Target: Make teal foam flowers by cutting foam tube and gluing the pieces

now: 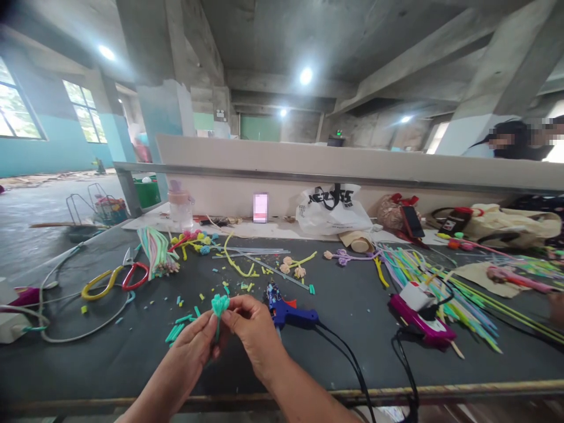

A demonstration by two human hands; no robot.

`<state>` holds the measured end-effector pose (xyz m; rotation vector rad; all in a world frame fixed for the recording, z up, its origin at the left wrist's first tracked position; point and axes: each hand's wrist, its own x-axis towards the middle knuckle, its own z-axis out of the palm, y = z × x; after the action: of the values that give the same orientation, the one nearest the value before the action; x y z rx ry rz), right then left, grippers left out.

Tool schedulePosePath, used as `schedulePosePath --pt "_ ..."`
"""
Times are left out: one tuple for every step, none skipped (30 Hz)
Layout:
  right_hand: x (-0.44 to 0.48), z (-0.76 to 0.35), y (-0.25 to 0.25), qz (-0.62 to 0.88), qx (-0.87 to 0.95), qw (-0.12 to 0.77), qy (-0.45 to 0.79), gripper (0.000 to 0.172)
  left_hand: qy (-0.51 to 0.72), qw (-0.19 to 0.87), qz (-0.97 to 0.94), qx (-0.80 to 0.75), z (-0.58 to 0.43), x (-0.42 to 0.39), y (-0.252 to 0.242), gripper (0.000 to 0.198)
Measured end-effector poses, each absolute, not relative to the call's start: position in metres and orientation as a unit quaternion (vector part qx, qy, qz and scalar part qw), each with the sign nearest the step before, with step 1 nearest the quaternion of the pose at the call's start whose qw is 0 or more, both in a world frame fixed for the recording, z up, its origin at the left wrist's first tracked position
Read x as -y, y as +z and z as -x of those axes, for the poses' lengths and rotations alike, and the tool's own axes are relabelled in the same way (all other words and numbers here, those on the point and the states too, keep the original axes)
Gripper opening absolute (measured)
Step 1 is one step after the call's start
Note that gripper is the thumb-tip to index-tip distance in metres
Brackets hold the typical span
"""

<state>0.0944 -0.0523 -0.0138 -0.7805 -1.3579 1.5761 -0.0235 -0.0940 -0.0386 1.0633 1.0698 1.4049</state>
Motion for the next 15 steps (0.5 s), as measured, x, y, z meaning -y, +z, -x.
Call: schedulePosePath --pt "0.0523 -0.0945 -0.0144 0.315 0.550 0.443 0.634 0.036 0.581 0.497 -0.470 -0.441 0.0242 0.0937 -0.0402 0.038" --pt "0.0522 -0.0945 -0.0148 0.313 0.551 0.442 0.635 0.035 0.578 0.481 -0.496 -0.435 0.0250 0.0937 -0.0415 0.038" --pt "0.0520 -0.0944 -0.0150 0.310 0.552 0.441 0.636 0.035 0.575 0.462 -0.516 -0.435 0.0257 0.0938 -0.0425 0.037" --pt "0.0519 -0.0940 -0.0150 0.304 0.552 0.440 0.640 0.034 0.574 0.440 -0.531 -0.442 0.0263 0.0941 -0.0432 0.036" --pt "0.0519 -0.0935 -0.0149 0.296 0.551 0.439 0.645 0.033 0.572 0.421 -0.541 -0.451 0.0267 0.0945 -0.0435 0.036" --pt "0.0521 -0.0928 -0.0148 0.283 0.549 0.439 0.652 0.032 0.571 0.403 -0.546 -0.461 0.0271 0.0949 -0.0436 0.036" --pt "0.0524 -0.0921 -0.0146 0.267 0.546 0.439 0.661 0.031 0.570 0.389 -0.552 -0.469 0.0273 0.0952 -0.0435 0.036" --pt "0.0528 -0.0913 -0.0144 0.250 0.543 0.440 0.670 0.030 0.568 0.379 -0.556 -0.474 0.0275 0.0956 -0.0433 0.037" --pt "0.0532 -0.0906 -0.0142 0.236 0.540 0.441 0.677 0.028 0.567 0.372 -0.559 -0.477 0.0276 0.0958 -0.0431 0.038" --pt "0.0536 -0.0902 -0.0140 0.225 0.538 0.441 0.682 0.026 0.567 0.368 -0.563 -0.476 0.0277 0.0961 -0.0429 0.038" --pt "0.0539 -0.0902 -0.0137 0.218 0.539 0.440 0.684 0.024 0.568 0.365 -0.567 -0.473 0.0279 0.0963 -0.0428 0.038" --pt "0.0539 -0.0905 -0.0134 0.214 0.543 0.440 0.683 0.022 0.570 0.363 -0.568 -0.469 0.0281 0.0965 -0.0430 0.037" --pt "0.0538 -0.0912 -0.0130 0.214 0.550 0.441 0.676 0.021 0.573 0.363 -0.568 -0.465 0.0284 0.0967 -0.0434 0.037" --pt "0.0534 -0.0922 -0.0126 0.215 0.561 0.444 0.665 0.020 0.578 0.362 -0.566 -0.463 0.0288 0.0968 -0.0441 0.036" --pt "0.0529 -0.0933 -0.0122 0.218 0.574 0.446 0.651 0.020 0.584 0.359 -0.564 -0.460 0.0293 0.0969 -0.0450 0.035"
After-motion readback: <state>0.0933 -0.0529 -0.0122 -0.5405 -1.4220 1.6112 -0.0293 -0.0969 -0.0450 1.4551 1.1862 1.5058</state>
